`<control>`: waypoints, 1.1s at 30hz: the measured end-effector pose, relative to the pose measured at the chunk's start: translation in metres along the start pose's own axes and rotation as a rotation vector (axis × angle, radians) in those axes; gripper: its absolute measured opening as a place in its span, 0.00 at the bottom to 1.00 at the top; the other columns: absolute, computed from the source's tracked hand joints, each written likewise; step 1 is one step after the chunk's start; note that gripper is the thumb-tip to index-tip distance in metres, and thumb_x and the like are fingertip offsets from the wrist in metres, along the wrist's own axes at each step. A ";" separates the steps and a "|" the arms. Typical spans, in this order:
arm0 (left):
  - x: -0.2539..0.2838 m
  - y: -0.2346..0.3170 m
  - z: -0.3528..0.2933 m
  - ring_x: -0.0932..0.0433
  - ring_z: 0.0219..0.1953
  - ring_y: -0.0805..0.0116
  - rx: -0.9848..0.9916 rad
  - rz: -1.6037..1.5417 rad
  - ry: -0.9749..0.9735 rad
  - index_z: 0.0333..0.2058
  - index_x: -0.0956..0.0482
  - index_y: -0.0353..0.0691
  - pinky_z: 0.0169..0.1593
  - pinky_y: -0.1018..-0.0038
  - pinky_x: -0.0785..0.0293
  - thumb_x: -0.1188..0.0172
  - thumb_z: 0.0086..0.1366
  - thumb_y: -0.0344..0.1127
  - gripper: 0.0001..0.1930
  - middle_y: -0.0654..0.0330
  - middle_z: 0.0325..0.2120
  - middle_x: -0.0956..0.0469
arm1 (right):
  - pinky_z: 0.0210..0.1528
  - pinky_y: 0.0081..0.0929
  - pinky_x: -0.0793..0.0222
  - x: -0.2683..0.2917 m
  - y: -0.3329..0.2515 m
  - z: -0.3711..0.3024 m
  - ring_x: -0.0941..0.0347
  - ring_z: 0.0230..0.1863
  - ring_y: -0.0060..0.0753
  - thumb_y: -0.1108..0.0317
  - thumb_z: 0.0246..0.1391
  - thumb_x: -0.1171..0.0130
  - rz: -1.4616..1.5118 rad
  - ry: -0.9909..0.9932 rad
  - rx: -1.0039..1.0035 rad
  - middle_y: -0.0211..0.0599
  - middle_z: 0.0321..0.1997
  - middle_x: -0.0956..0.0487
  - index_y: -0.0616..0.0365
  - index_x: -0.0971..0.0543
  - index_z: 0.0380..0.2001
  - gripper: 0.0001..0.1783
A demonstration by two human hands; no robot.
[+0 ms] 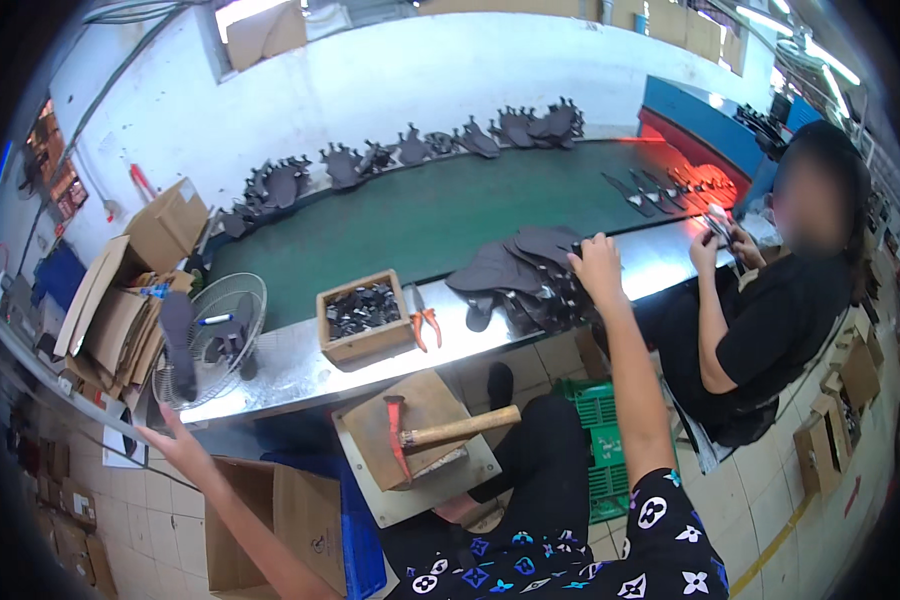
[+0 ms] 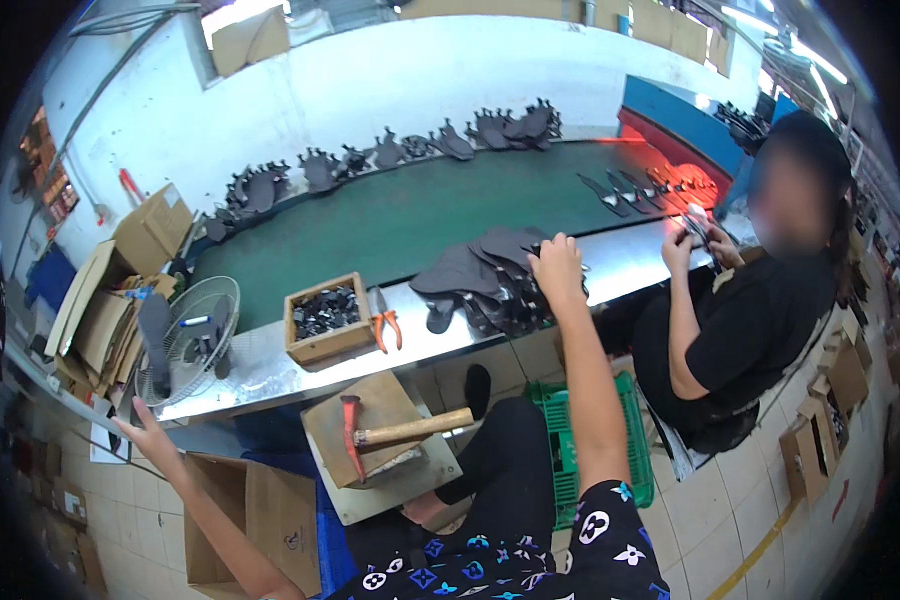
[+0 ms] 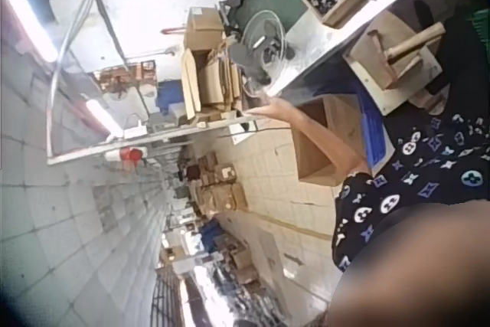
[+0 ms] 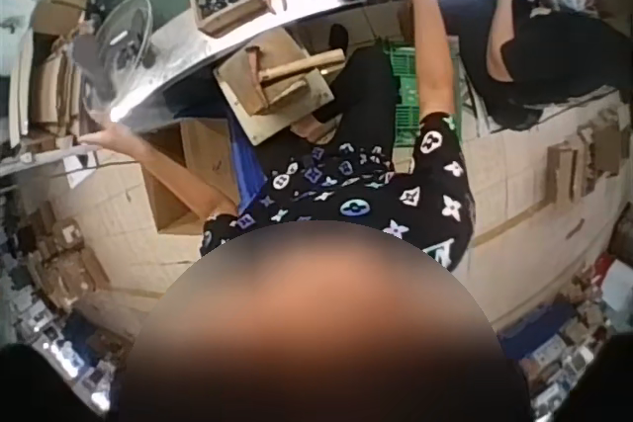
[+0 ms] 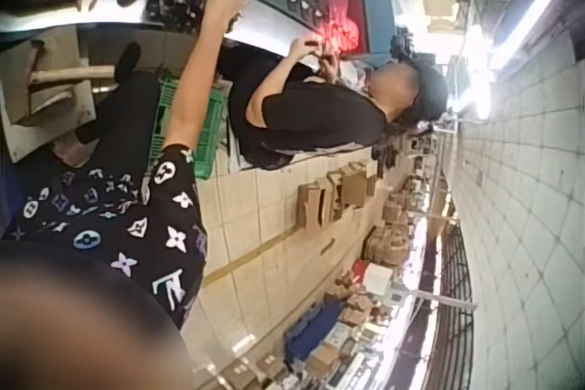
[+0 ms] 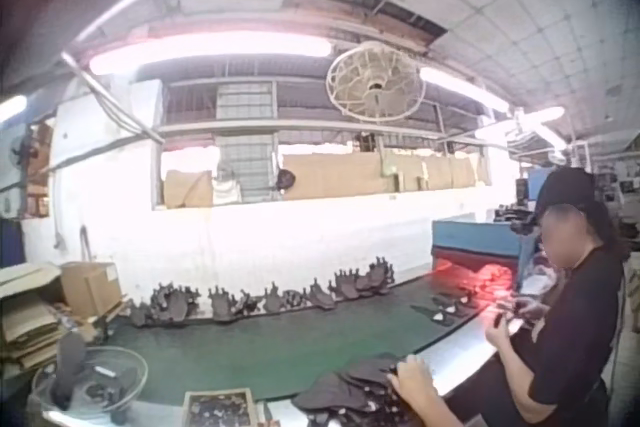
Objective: Assembling shoe components by hammering and fitting parts together on a factory workbench.
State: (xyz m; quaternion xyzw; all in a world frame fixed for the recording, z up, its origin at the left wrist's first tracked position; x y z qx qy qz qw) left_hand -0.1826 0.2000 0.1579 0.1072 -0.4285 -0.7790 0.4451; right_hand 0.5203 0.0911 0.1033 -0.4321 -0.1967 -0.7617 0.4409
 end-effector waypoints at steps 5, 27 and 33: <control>0.011 0.029 -0.068 0.47 0.72 0.51 -0.085 -0.001 -0.188 0.69 0.49 0.29 0.73 0.63 0.54 0.47 0.72 0.44 0.36 0.42 0.70 0.47 | 0.33 0.43 0.30 0.033 -0.037 0.041 0.24 0.26 0.50 0.57 0.46 0.38 0.563 -0.021 -0.092 0.54 0.23 0.23 0.67 0.22 0.27 0.19; -0.014 0.118 -0.220 0.23 0.39 0.73 0.733 -0.937 -0.988 0.52 0.32 0.39 0.45 0.75 0.24 0.42 0.71 0.34 0.14 0.60 0.39 0.23 | 0.30 0.43 0.25 0.056 -0.187 -0.222 0.19 0.30 0.52 0.36 0.47 0.34 0.507 -0.570 0.464 0.48 0.36 0.19 0.58 0.26 0.50 0.39; -0.071 0.088 -0.263 0.33 0.57 0.56 0.338 -0.481 -1.084 0.63 0.42 0.31 0.61 0.62 0.37 0.38 0.67 0.38 0.33 0.48 0.54 0.32 | 0.25 0.37 0.29 0.074 -0.110 -0.222 0.21 0.23 0.44 0.52 0.49 0.28 0.641 -0.397 0.065 0.45 0.22 0.20 0.60 0.22 0.32 0.22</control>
Point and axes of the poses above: each hand's wrist, its own z-axis towards the middle knuckle, its own x-axis out of the back of the hand, y = z × x, the point moved 4 cm from there along z, towards the middle knuckle
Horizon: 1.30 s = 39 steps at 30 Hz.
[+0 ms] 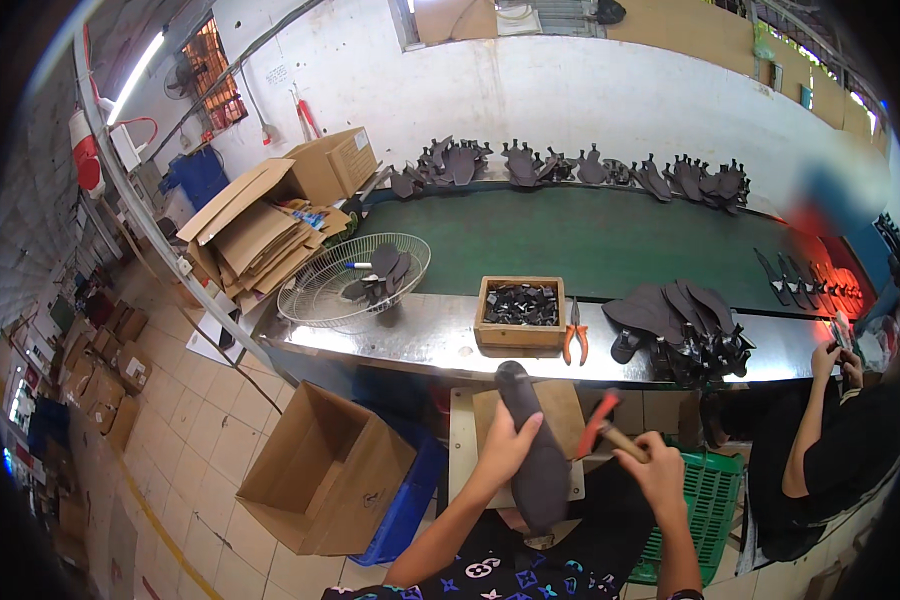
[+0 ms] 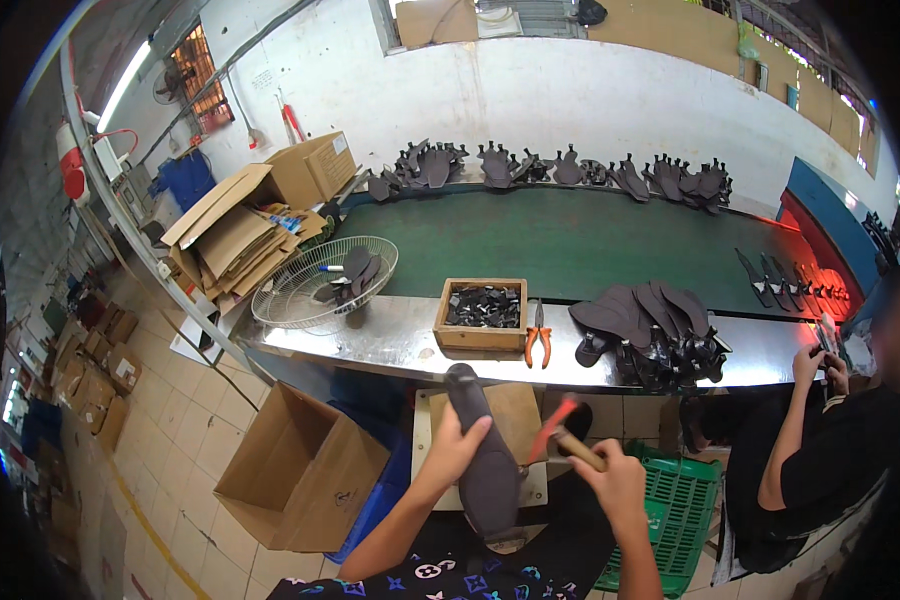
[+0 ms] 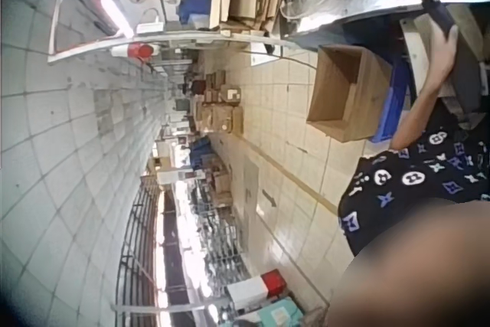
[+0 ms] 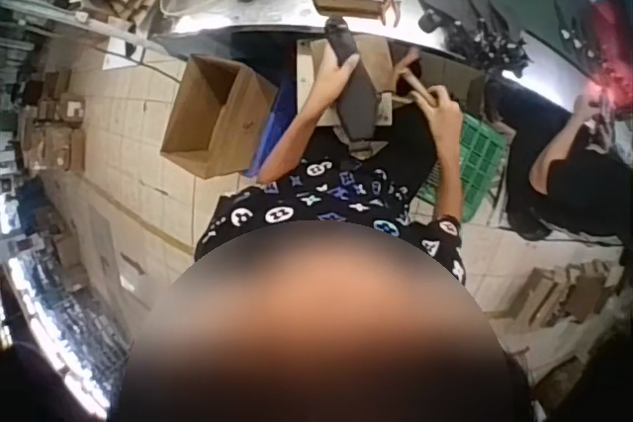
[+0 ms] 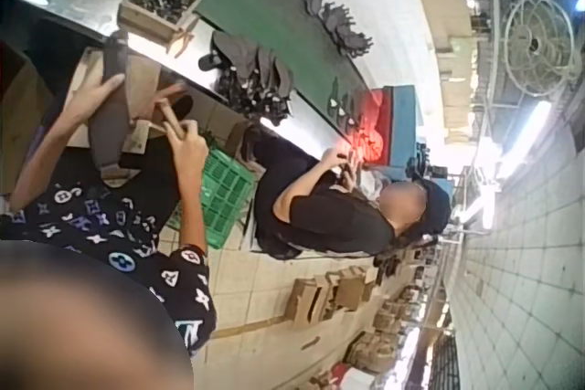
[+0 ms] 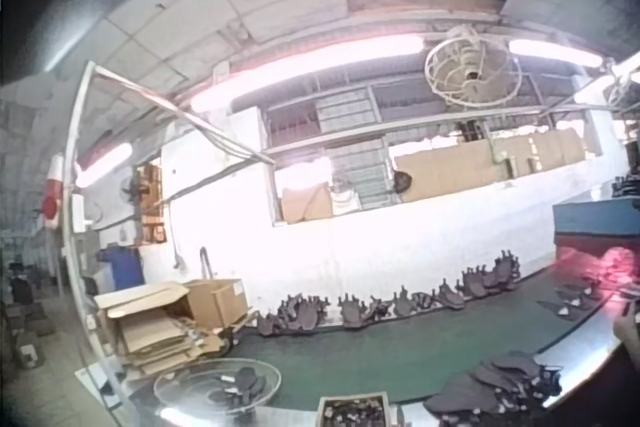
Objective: Assembling shoe components by hammering and fitting parts together on a factory workbench.
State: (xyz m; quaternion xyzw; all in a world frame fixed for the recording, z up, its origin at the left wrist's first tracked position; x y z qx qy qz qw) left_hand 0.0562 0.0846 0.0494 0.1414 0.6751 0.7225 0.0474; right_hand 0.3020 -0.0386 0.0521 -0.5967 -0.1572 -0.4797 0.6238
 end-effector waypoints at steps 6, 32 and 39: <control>0.019 -0.034 0.040 0.61 0.72 0.32 -0.217 0.814 0.235 0.70 0.58 0.28 0.70 0.41 0.63 0.31 0.56 0.48 0.55 0.38 0.71 0.59 | 0.18 0.24 0.42 0.049 0.036 -0.049 0.37 0.15 0.18 0.62 0.55 0.32 0.383 0.242 -0.137 0.28 0.15 0.29 0.62 0.23 0.31 0.15; 0.193 0.013 0.080 0.26 0.51 0.45 -0.594 1.021 0.374 0.50 0.25 0.33 0.57 0.56 0.32 0.40 0.65 0.40 0.20 0.46 0.47 0.24 | 0.12 0.19 0.47 0.045 0.038 -0.102 0.42 0.09 0.17 0.69 0.60 0.40 1.004 0.226 -0.180 0.27 0.12 0.35 0.64 0.27 0.24 0.13; 0.042 0.006 0.226 0.20 0.41 0.46 -0.600 1.047 0.050 0.39 0.19 0.33 0.45 0.58 0.22 0.44 0.62 0.28 0.09 0.46 0.36 0.19 | 0.13 0.18 0.47 0.020 0.010 -0.092 0.45 0.09 0.17 0.70 0.60 0.41 1.327 0.139 -0.236 0.25 0.12 0.37 0.62 0.30 0.22 0.14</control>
Point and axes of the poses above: each hand's wrist, its own z-axis towards the middle knuckle, its own x-axis out of the back of the hand, y = z × x, the point moved 4 cm from there along z, towards the middle knuckle
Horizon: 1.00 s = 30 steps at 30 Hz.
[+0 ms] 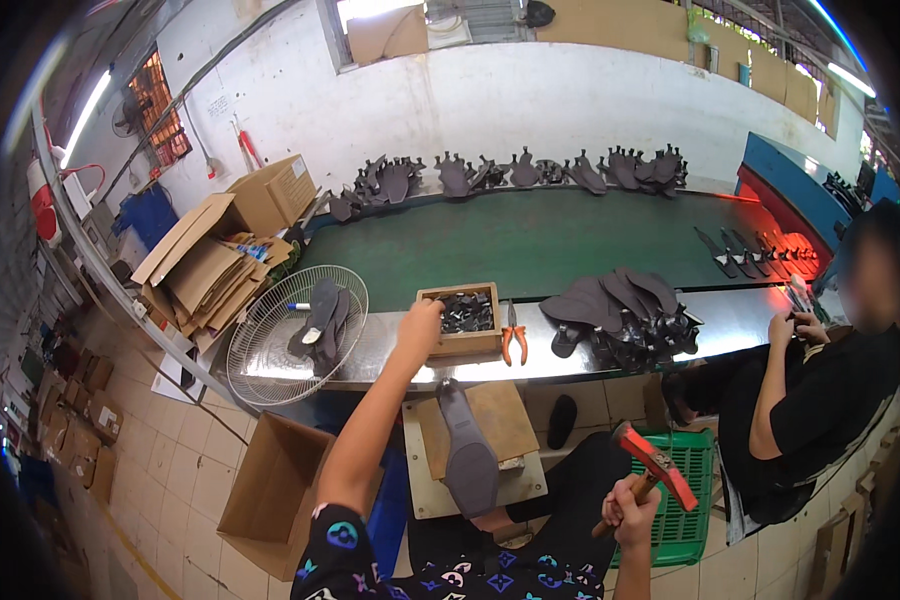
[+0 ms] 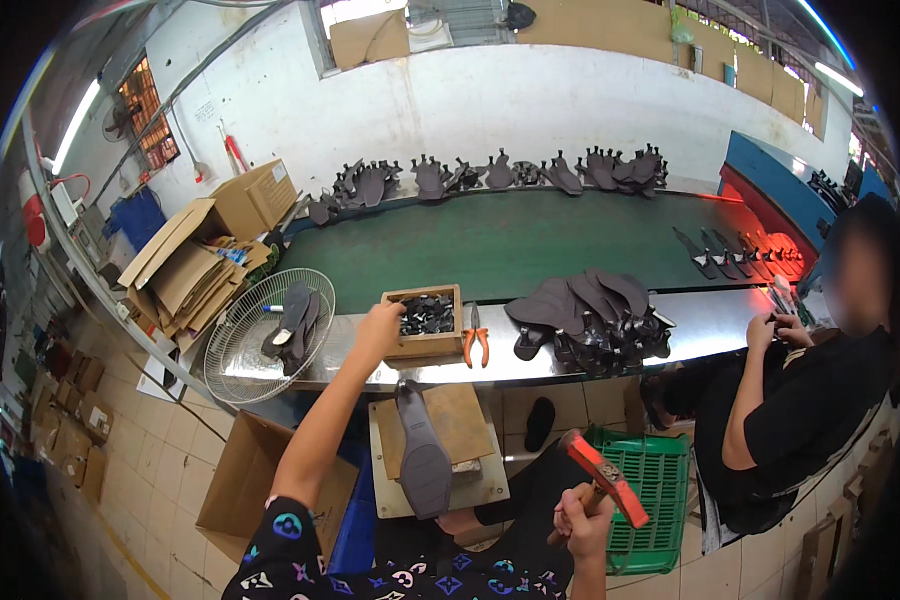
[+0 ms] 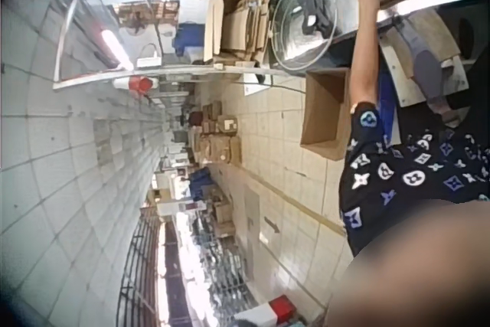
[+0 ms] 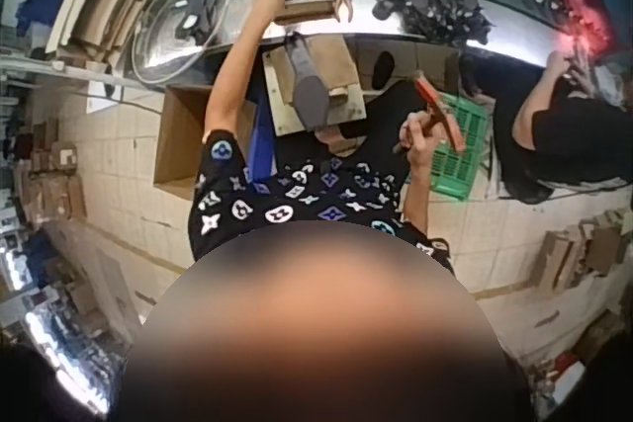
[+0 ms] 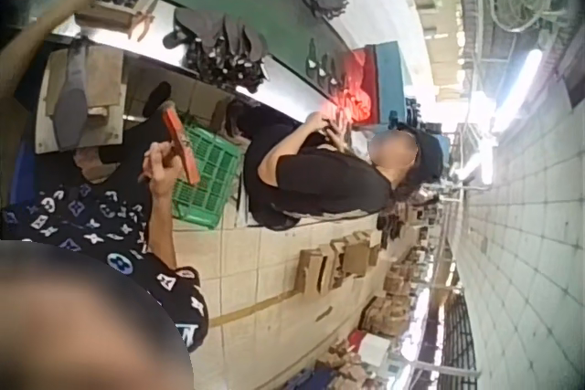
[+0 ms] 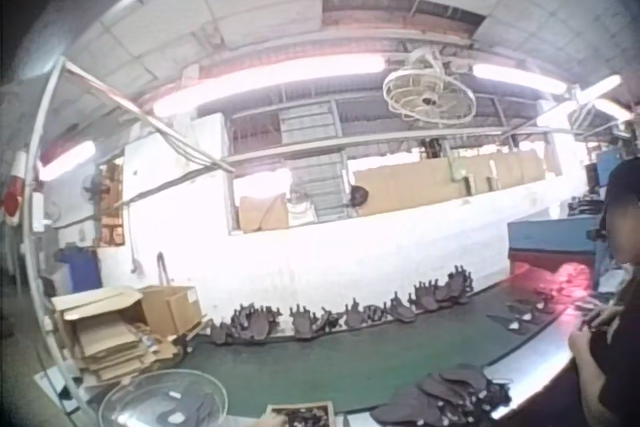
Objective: Assembling shoe components by hammering and fitting parts together on a factory workbench.
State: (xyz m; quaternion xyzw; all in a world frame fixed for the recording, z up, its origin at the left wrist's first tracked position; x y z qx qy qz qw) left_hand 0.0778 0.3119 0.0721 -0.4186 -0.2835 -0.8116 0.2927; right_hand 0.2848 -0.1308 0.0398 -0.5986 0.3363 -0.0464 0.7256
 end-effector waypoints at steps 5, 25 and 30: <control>-0.059 0.000 0.053 0.18 0.39 0.44 0.174 0.175 -0.203 0.32 0.16 0.32 0.43 0.56 0.20 0.44 0.60 0.28 0.08 0.41 0.34 0.18 | 0.13 0.18 0.47 0.004 -0.003 -0.013 0.46 0.09 0.16 0.70 0.61 0.42 -0.037 0.053 0.020 0.25 0.11 0.38 0.62 0.30 0.21 0.15; 0.083 0.120 -0.091 0.23 0.27 0.77 0.510 -1.597 -0.134 0.43 0.17 0.35 0.29 0.82 0.31 0.34 0.64 0.32 0.11 0.63 0.28 0.19 | 0.14 0.13 0.45 -0.060 -0.023 0.053 0.39 0.14 0.13 0.72 0.58 0.37 -0.175 -0.107 0.070 0.33 0.24 0.25 0.65 0.22 0.51 0.18; 0.117 0.181 -0.157 0.22 0.26 0.75 0.613 -1.875 -0.188 0.42 0.20 0.35 0.26 0.82 0.30 0.36 0.66 0.30 0.08 0.60 0.30 0.18 | 0.20 0.09 0.43 -0.118 -0.029 0.054 0.35 0.21 0.09 0.71 0.57 0.34 -0.055 -0.282 -0.002 0.36 0.42 0.18 0.61 0.22 0.54 0.21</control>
Point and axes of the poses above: each hand's wrist, its own z-axis towards the middle knuckle, its own x-axis out of the back of the hand, y = z × x, the point moved 4 cm from there along z, towards the middle knuckle
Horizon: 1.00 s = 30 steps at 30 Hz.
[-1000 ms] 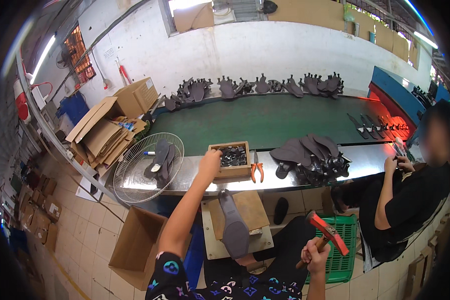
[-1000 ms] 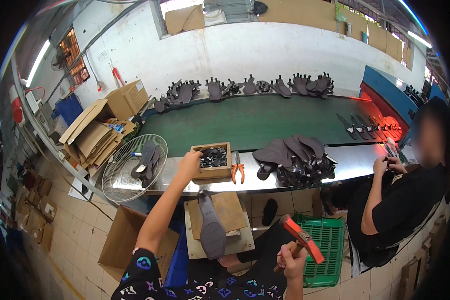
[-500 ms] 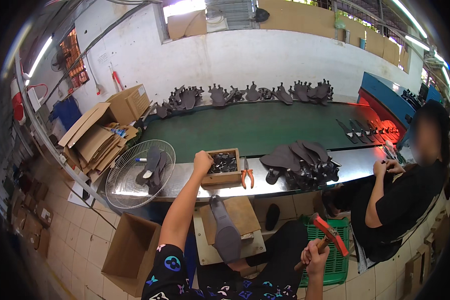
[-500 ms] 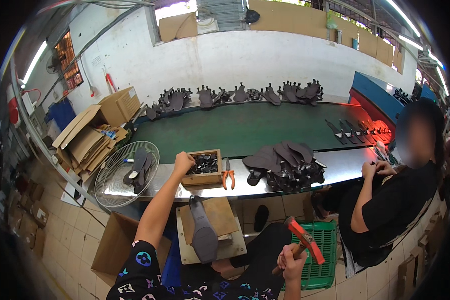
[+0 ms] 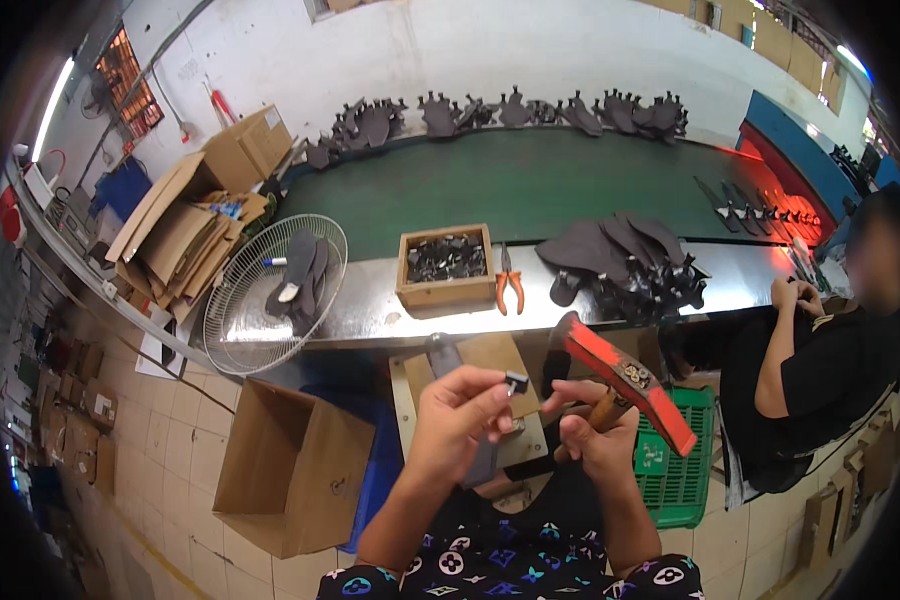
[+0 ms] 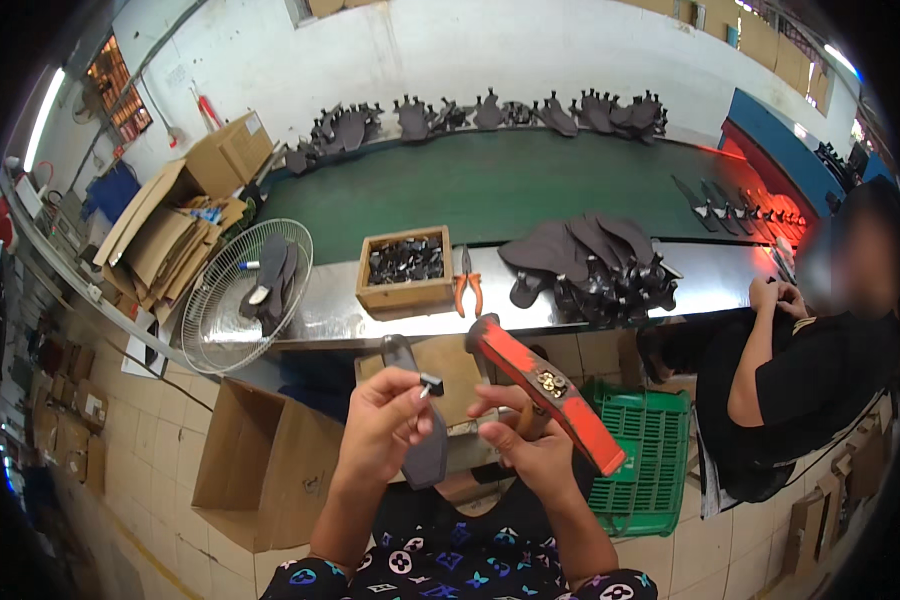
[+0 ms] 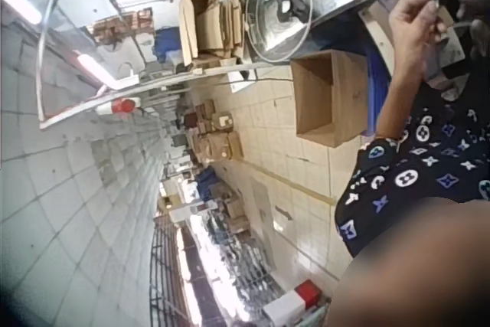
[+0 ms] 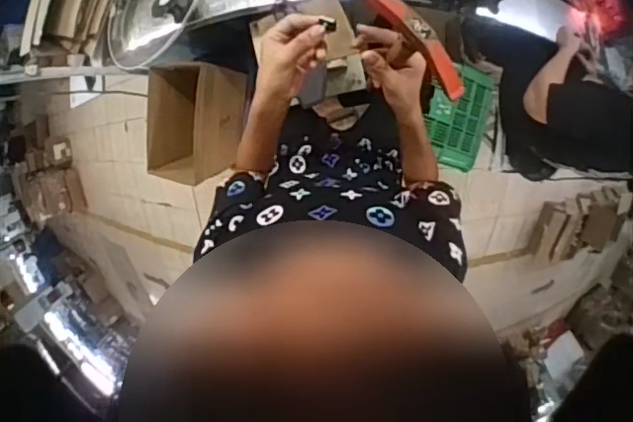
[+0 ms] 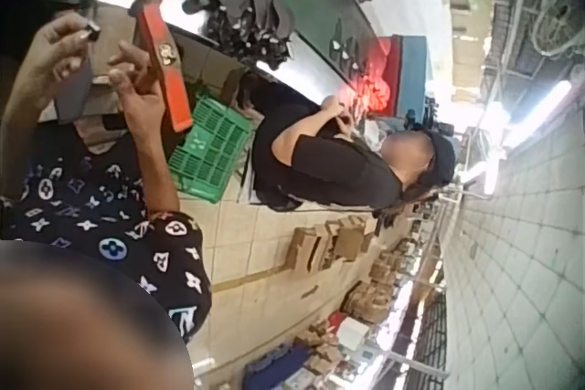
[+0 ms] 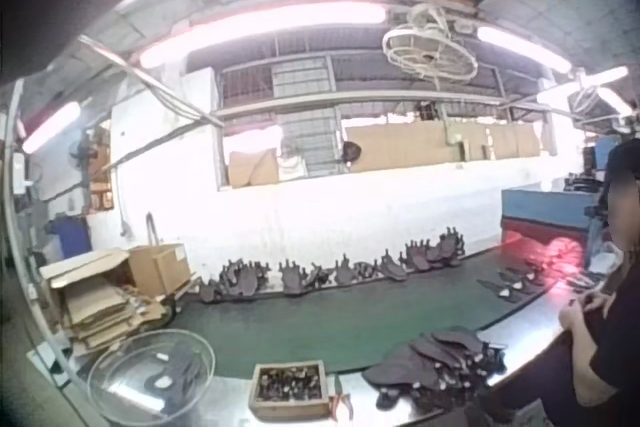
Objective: Assembling shoe components by hammering and fitting parts together on a factory workbench.
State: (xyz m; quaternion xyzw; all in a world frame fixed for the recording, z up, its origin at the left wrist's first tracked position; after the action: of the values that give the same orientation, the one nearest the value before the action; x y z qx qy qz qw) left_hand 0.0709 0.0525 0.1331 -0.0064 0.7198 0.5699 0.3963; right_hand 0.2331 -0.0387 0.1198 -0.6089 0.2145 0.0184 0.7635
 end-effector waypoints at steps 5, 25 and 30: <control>-0.014 -0.009 -0.033 0.22 0.26 0.73 -0.024 -0.164 -0.021 0.45 0.23 0.35 0.24 0.81 0.31 0.38 0.67 0.27 0.10 0.59 0.30 0.20 | 0.18 0.11 0.41 -0.025 -0.008 0.002 0.33 0.19 0.15 0.60 0.50 0.26 -0.018 -0.094 0.152 0.42 0.37 0.20 0.65 0.20 0.46 0.24; 0.010 -0.033 -0.045 0.29 0.32 0.73 -0.586 0.642 0.212 0.32 0.23 0.34 0.35 0.77 0.28 0.27 0.53 0.23 0.12 0.60 0.38 0.32 | 0.16 0.12 0.42 -0.022 0.039 -0.015 0.32 0.19 0.14 0.69 0.56 0.32 0.182 -0.038 -0.287 0.43 0.41 0.16 0.65 0.18 0.35 0.09; 0.008 -0.017 -0.049 0.28 0.30 0.67 -0.646 1.064 0.098 0.35 0.22 0.34 0.33 0.74 0.29 0.33 0.53 0.17 0.12 0.56 0.37 0.33 | 0.20 0.12 0.36 -0.025 0.032 -0.008 0.28 0.23 0.14 0.72 0.56 0.34 0.152 -0.120 -0.212 0.42 0.44 0.16 0.64 0.18 0.37 0.07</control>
State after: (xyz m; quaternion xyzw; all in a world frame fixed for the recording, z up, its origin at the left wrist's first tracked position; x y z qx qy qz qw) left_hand 0.0456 0.0096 0.1168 0.2073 0.4329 0.8773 0.0025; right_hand 0.1987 -0.0323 0.0982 -0.6661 0.2106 0.1350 0.7027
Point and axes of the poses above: each hand's wrist, its own z-axis towards the middle knuckle, its own x-axis out of the back of the hand, y = z × x, the point moved 4 cm from there along z, towards the middle knuckle
